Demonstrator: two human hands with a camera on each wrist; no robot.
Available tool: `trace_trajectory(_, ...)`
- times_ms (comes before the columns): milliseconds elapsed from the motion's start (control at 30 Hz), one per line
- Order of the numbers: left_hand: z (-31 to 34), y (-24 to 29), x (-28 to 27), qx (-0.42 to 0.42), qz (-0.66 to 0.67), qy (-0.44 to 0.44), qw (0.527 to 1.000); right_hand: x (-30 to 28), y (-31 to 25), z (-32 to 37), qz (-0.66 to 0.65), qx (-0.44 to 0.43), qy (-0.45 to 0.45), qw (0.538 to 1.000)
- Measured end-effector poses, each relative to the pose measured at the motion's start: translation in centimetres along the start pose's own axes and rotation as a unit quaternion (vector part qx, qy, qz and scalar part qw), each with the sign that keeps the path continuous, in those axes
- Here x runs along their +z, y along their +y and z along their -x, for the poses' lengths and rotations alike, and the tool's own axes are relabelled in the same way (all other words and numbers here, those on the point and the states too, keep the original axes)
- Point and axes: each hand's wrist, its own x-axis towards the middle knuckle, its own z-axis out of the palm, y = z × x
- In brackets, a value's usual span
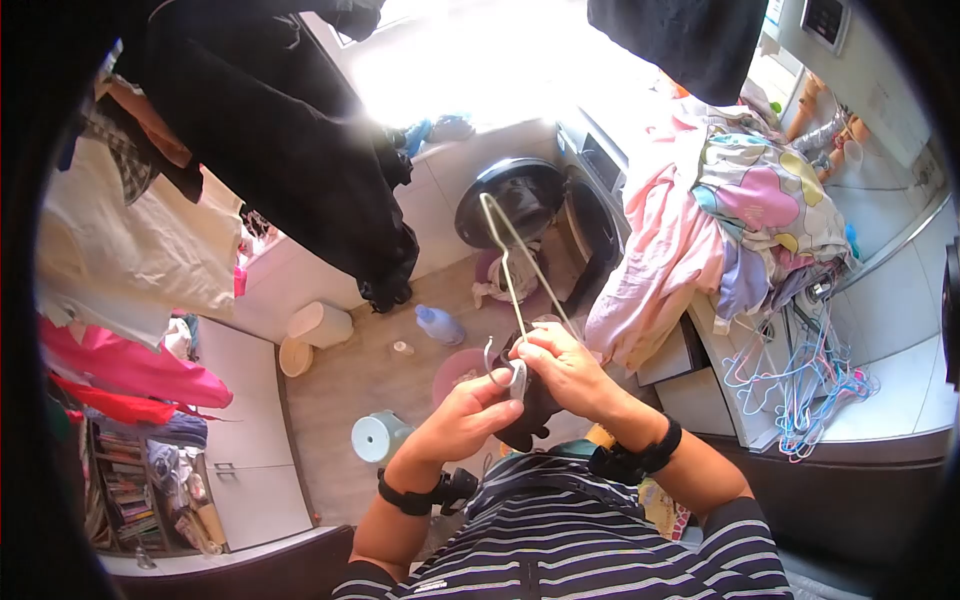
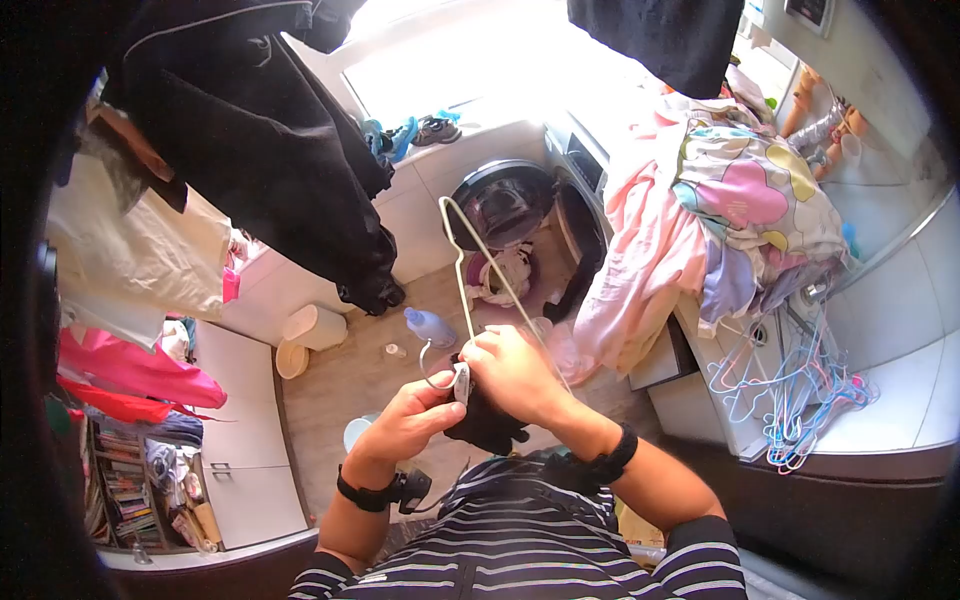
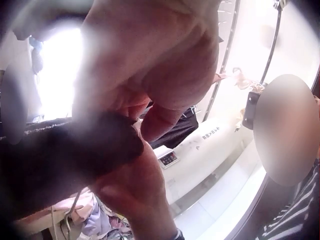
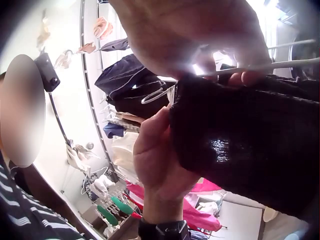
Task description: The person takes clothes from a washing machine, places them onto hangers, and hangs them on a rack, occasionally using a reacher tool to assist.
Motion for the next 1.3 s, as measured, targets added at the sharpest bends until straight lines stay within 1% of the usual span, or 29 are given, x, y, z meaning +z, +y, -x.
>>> trace_trajectory(33,-0.1,0.0,0.0,-0.014,0.012,-0.007,1.000,0.1,0.2,0.1,0.022,-0.017,0.007,1.000)
trace_trajectory(133,-0.2,-0.3,-0.1,-0.038,0.015,-0.026,0.999,0.0,-0.3,0.7,0.015,0.032,0.001,0.999)
trace_trajectory(233,-0.2,-1.1,-0.2,-0.038,-0.006,-0.037,0.999,-0.8,-0.5,1.1,0.067,-0.009,-0.027,0.997)
trace_trajectory(267,-0.3,-1.6,-0.2,-0.036,-0.014,-0.040,0.998,-1.1,-0.5,1.1,0.036,-0.006,-0.051,0.998)
trace_trajectory(367,-0.9,-2.3,-0.1,-0.004,0.001,-0.050,0.999,-1.1,0.0,0.9,-0.120,0.033,-0.051,0.991)
trace_trajectory(400,-1.0,-2.4,0.1,-0.009,0.016,-0.051,0.999,-1.1,-0.5,0.9,-0.152,0.031,-0.041,0.987)
trace_trajectory(467,-1.0,-2.5,0.4,-0.020,0.045,-0.053,0.997,-0.9,-0.3,0.7,-0.183,0.073,-0.035,0.980)
trace_trajectory(600,-0.9,-2.8,0.2,-0.047,0.107,-0.064,0.991,-1.0,-0.5,0.6,-0.204,0.187,-0.020,0.961)
trace_trajectory(667,-0.9,-3.6,0.2,-0.055,0.140,-0.062,0.987,-1.3,-0.9,0.6,-0.210,0.199,-0.017,0.957)
trace_trajectory(767,-1.1,-5.6,-0.3,-0.062,0.269,-0.054,0.960,-1.8,-1.8,0.6,-0.223,0.211,-0.009,0.952)
trace_trajectory(867,-2.0,-8.2,-1.2,-0.083,0.349,0.001,0.933,-2.2,-2.2,0.3,-0.235,0.207,-0.002,0.950)
trace_trajectory(933,-2.7,-9.4,-1.5,-0.036,0.216,0.053,0.974,-2.3,-1.8,0.0,-0.235,0.194,-0.003,0.952)
trace_trajectory(967,-3.0,-10.1,-1.7,-0.013,0.146,0.079,0.986,-2.4,-1.9,0.0,-0.250,0.204,-0.012,0.946)
trace_trajectory(1000,-3.1,-10.9,-2.2,-0.039,0.065,0.123,0.989,-2.6,-2.2,0.0,-0.264,0.213,-0.022,0.940)
trace_trajectory(1033,-3.4,-11.7,-2.5,-0.048,-0.021,0.175,0.983,-2.7,-2.5,0.0,-0.279,0.222,-0.031,0.934)
trace_trajectory(1067,-3.8,-12.4,-2.8,-0.057,-0.107,0.225,0.967,-2.9,-2.8,-0.1,-0.302,0.229,-0.042,0.924)
trace_trajectory(1100,-4.2,-13.3,-3.2,-0.065,-0.192,0.273,0.940,-3.1,-3.2,-0.1,-0.324,0.236,-0.054,0.915)
trace_trajectory(1133,-4.9,-14.3,-3.4,-0.005,-0.247,0.327,0.912,-3.3,-3.7,-0.2,-0.345,0.242,-0.066,0.904)
trace_trajectory(1167,-5.5,-15.2,-3.6,0.027,-0.285,0.342,0.895,-3.5,-4.3,-0.2,-0.365,0.242,-0.067,0.896)
trace_trajectory(1233,-6.8,-15.1,-3.9,0.091,-0.360,0.371,0.851,-3.9,-5.4,-0.3,-0.406,0.241,-0.071,0.879)
trace_trajectory(1267,-7.1,-15.3,-4.6,0.101,-0.399,0.348,0.842,-4.0,-5.5,-0.4,-0.413,0.232,-0.050,0.879)
trace_trajectory(1300,-7.4,-15.8,-5.5,0.057,-0.385,0.325,0.862,-4.3,-5.6,-0.5,-0.420,0.221,-0.028,0.879)
